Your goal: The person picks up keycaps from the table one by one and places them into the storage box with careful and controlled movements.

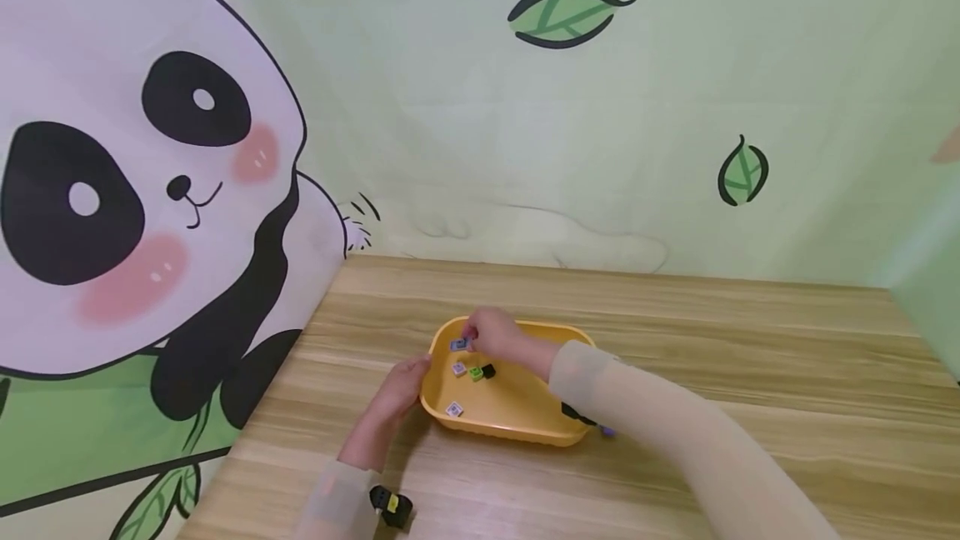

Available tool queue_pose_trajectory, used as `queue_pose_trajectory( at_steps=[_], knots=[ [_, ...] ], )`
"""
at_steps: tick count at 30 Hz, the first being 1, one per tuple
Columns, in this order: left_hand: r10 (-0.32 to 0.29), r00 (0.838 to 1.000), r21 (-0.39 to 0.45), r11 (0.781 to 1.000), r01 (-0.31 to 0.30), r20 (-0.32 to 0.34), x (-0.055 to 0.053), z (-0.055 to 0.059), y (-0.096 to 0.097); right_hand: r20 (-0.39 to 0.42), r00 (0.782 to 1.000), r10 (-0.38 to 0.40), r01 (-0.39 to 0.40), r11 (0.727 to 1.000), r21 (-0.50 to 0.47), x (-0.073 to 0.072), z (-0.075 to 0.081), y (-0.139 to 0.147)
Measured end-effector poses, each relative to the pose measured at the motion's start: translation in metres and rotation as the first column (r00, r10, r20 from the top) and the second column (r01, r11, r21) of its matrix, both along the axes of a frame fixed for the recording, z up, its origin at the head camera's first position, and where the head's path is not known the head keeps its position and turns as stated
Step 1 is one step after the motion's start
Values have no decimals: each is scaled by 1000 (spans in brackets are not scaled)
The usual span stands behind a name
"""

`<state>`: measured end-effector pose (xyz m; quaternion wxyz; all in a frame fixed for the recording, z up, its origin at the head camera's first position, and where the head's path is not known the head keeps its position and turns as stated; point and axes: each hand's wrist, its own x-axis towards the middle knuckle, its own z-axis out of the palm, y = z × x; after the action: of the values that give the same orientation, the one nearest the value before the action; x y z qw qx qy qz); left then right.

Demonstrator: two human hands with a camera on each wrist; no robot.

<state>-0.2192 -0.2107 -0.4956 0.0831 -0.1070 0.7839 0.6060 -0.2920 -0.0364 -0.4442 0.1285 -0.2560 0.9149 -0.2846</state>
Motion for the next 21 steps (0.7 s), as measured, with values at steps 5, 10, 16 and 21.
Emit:
queue_pose_trajectory(
  at_steps=[5, 10, 16, 21],
  knots=[
    [4, 1000, 1, 1000, -4, 5, 1, -2, 0, -1, 1000, 2, -2, 1000, 28, 1, -6, -2],
    [4, 1000, 1, 1000, -4, 5, 1, -3, -1, -28, 1000, -9, 11, 997, 72, 1, -10, -5],
    [-4, 1000, -2, 1000, 4, 8, 0, -3, -2, -52, 998, -23, 29, 993, 111, 0, -11, -9],
    [2, 1000, 8, 1000, -2, 4, 1, -2, -2, -89, 996, 5, 10, 987, 158, -1, -15, -14]
  ],
)
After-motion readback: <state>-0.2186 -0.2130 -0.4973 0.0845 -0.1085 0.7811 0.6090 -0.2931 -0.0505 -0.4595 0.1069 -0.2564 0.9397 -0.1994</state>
